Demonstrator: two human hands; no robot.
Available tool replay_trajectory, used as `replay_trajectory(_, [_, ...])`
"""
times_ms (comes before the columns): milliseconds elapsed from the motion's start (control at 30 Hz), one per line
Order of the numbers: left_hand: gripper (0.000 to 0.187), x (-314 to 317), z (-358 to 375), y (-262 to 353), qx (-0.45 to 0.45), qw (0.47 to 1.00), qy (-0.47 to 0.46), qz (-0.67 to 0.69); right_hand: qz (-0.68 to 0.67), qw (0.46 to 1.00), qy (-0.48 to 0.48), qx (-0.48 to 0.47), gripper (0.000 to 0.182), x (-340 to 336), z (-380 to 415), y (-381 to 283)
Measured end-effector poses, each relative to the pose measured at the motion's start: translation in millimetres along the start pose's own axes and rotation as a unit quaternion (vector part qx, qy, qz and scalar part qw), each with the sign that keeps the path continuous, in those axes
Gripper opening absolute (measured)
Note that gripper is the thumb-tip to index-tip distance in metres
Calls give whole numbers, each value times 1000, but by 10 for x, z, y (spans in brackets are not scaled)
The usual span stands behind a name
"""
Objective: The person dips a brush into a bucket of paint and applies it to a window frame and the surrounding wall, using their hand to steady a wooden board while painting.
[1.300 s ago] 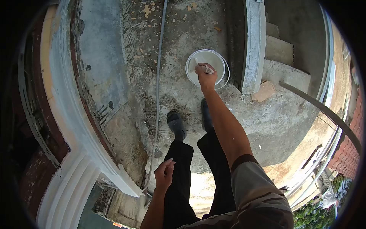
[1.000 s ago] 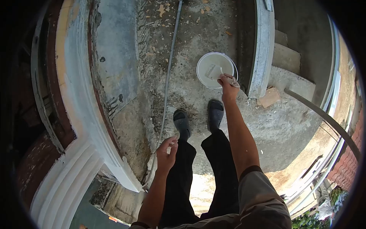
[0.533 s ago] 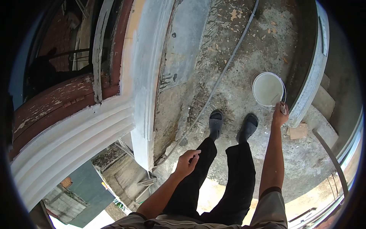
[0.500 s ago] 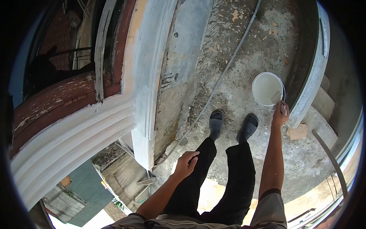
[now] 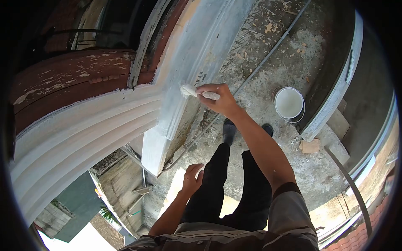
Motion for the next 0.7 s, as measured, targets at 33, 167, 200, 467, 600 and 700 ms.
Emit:
replay_trajectory(33, [25, -89, 2, -33, -5, 1000, 6, -6, 18, 1000, 17, 17, 17, -94, -291, -2])
replay_trajectory(167, [24, -305, 90, -301, -25, 999, 25, -10, 188, 976, 99, -43, 20, -430, -1159, -329])
replay_trajectory(200, [24, -353, 128, -324, -34, 999, 27, -7, 226, 961, 107, -122, 22, -383, -1239, -411])
replay_trajectory(467, [24, -453, 206, -290, -58, 998, 15, 9, 441, 800, -127, -386, 15, 1353, 251, -405])
replay_trajectory(600, [23, -558, 204, -272, -58, 998, 22, 4, 272, 932, -127, -205, 11, 1489, 545, -530])
replay_trajectory(700, [23, -636, 249, -317, -56, 998, 25, 0, 138, 980, -38, 138, 15, 951, -95, -588])
Point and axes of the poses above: each hand's wrist, its own z-axis away from the middle knuckle, its own x-axis out of the palm, y = z × x, the point moved 4 cm from there along -z, towards the middle knuckle, and after that the axes turned 14 degrees about y, right-handed, at the moved point
